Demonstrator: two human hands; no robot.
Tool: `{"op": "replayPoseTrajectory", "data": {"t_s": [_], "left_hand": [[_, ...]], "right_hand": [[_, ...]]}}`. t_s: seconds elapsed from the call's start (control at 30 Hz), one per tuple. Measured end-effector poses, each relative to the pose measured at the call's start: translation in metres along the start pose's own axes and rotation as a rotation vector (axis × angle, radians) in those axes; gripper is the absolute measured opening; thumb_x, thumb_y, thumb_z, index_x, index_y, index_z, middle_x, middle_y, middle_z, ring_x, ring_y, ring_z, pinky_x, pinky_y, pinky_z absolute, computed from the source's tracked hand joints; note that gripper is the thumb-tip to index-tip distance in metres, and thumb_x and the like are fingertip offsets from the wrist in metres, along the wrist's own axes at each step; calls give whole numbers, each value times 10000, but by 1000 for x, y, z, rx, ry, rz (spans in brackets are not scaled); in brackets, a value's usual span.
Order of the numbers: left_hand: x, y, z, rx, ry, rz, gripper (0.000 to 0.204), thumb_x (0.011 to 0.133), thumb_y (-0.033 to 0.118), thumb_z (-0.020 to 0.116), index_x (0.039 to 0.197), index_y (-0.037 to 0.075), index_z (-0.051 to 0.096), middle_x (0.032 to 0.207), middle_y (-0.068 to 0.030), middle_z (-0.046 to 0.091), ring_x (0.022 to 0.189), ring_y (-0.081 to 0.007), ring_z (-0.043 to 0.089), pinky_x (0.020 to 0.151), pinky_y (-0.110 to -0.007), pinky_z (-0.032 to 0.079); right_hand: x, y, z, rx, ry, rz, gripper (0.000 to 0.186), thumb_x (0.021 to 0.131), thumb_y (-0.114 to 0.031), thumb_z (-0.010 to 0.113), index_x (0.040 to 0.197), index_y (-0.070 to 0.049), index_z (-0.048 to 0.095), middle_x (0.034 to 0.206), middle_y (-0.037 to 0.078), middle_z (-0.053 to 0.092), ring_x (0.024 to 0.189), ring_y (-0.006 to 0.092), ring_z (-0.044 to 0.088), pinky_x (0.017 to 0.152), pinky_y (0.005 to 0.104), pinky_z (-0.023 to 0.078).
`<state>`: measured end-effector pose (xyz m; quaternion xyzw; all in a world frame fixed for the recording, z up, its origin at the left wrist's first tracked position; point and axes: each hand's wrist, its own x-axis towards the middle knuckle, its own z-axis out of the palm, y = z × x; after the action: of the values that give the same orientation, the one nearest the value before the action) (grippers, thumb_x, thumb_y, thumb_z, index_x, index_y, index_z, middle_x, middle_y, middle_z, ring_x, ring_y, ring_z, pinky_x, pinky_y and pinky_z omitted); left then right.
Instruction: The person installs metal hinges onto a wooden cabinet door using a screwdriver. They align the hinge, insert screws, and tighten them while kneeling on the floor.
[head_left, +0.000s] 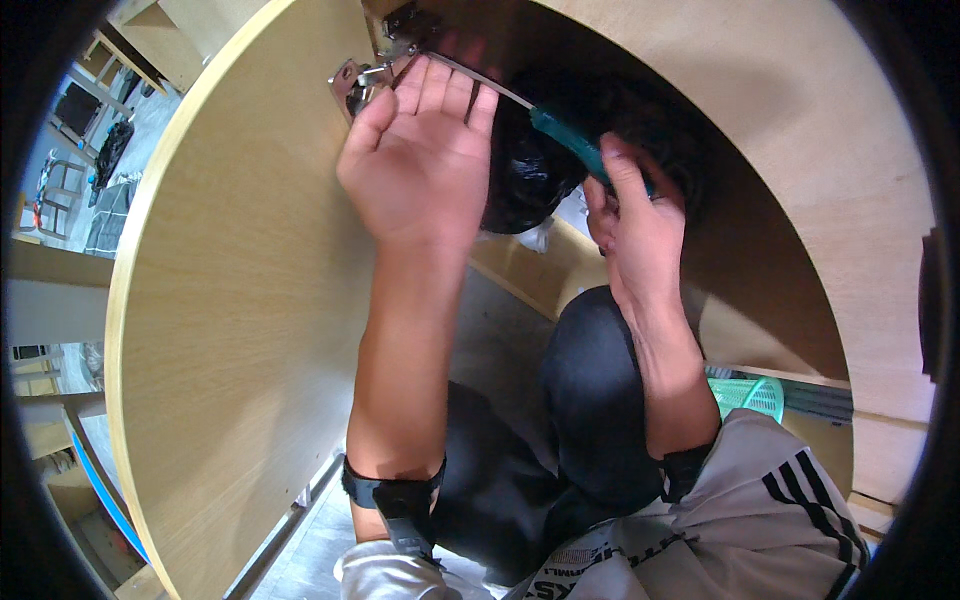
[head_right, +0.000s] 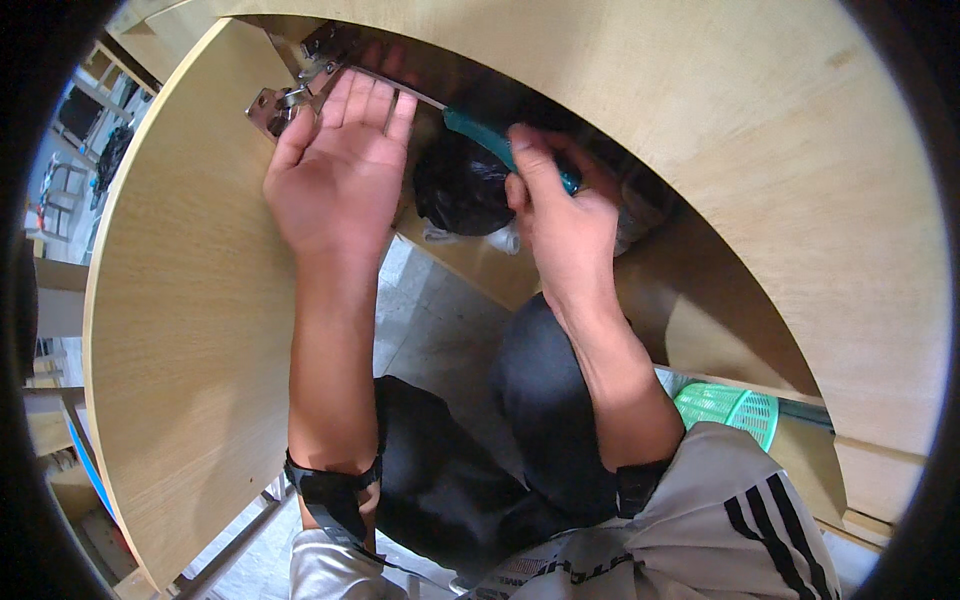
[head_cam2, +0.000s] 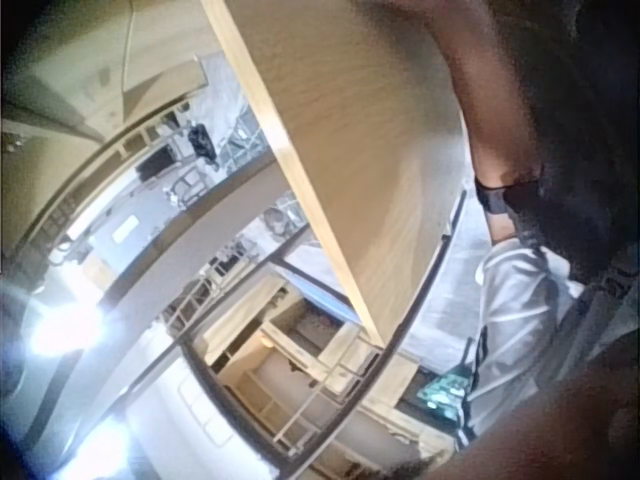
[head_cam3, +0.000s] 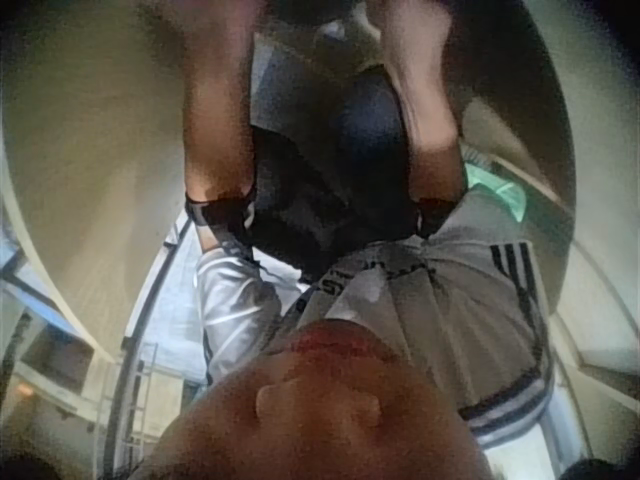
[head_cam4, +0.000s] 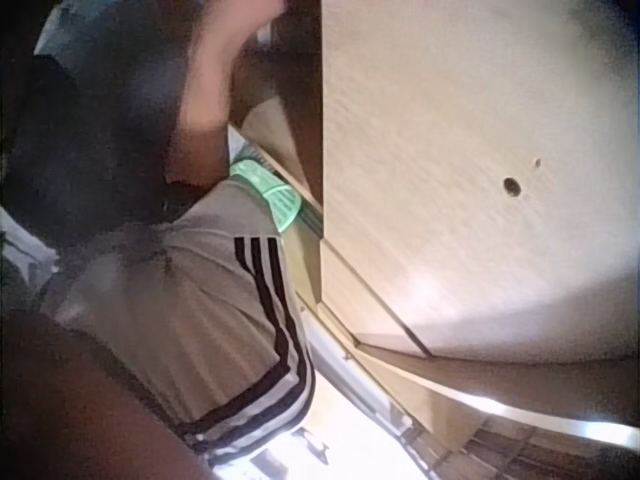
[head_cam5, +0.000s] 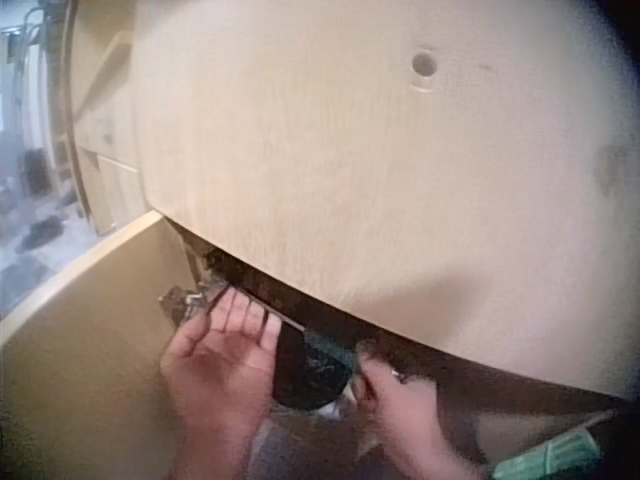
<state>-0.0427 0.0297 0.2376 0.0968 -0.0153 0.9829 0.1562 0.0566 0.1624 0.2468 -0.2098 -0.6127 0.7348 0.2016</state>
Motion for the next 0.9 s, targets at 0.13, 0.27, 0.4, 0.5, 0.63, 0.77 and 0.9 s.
{"op": "replayPoseTrajectory", "data": {"t_s": [0.13, 0.27, 0.4, 0.5, 0.63, 0.77, 0.9], "left_hand": [[-4, -1, 7, 51, 71, 12, 393, 887, 185, 391, 1211, -32, 444, 1307, -168, 467, 1272, -305, 397, 1115, -455, 221], [-5, -4, 12, 131, 122, 106, 391, 871, 142, 436, 1190, -83, 460, 1390, -214, 385, 1343, -321, 310, 1141, -501, 174], [-6, -5, 14, 178, 132, 116, 361, 857, 124, 451, 1159, -70, 491, 1339, -205, 448, 1326, -313, 339, 1136, -499, 193], [-8, -4, 16, 209, 130, 113, 369, 855, 123, 451, 1167, -69, 492, 1328, -202, 464, 1316, -307, 358, 1133, -498, 202], [-8, -5, 16, 218, 149, 131, 392, 857, 126, 442, 1191, -74, 489, 1339, -208, 461, 1325, -311, 355, 1136, -498, 200], [-7, -5, 16, 197, 133, 102, 401, 859, 115, 426, 1207, -75, 484, 1364, -215, 439, 1342, -323, 335, 1141, -501, 195], [-8, -5, 16, 193, 117, 86, 401, 859, 106, 416, 1212, -72, 479, 1386, -218, 415, 1353, -331, 317, 1146, -502, 191]], "right_hand": [[0, 7, 10, -150, 8, -328, 218, 910, -274, 610, 1001, -77, 587, 647, -5, 493, 465, 36, 339, 408, 191, 218], [-3, -6, 5, -43, 42, 17, 244, 850, -173, 685, 1041, -61, 584, 697, -11, 509, 493, 35, 347, 429, 180, 231], [-4, -12, 2, -49, 12, 261, 274, 831, -160, 709, 1048, -50, 584, 707, -12, 507, 500, 32, 345, 435, 179, 230], [-4, -5, 11, -112, 58, -119, 233, 894, -284, 636, 954, -66, 575, 643, -9, 476, 468, 32, 324, 411, 189, 205], [-4, -5, 9, 25, -7, -49, 211, 889, -239, 642, 988, -61, 584, 648, -24, 470, 479, 33, 326, 431, 191, 223], [-4, -11, -4, 191, -39, 236, 288, 856, -159, 682, 1104, -49, 587, 682, -41, 475, 517, 33, 332, 463, 194, 235], [0, 1, 2, -95, -28, -193, 265, 881, -240, 653, 1064, -57, 594, 629, -34, 440, 495, 30, 307, 442, 207, 210]]}}
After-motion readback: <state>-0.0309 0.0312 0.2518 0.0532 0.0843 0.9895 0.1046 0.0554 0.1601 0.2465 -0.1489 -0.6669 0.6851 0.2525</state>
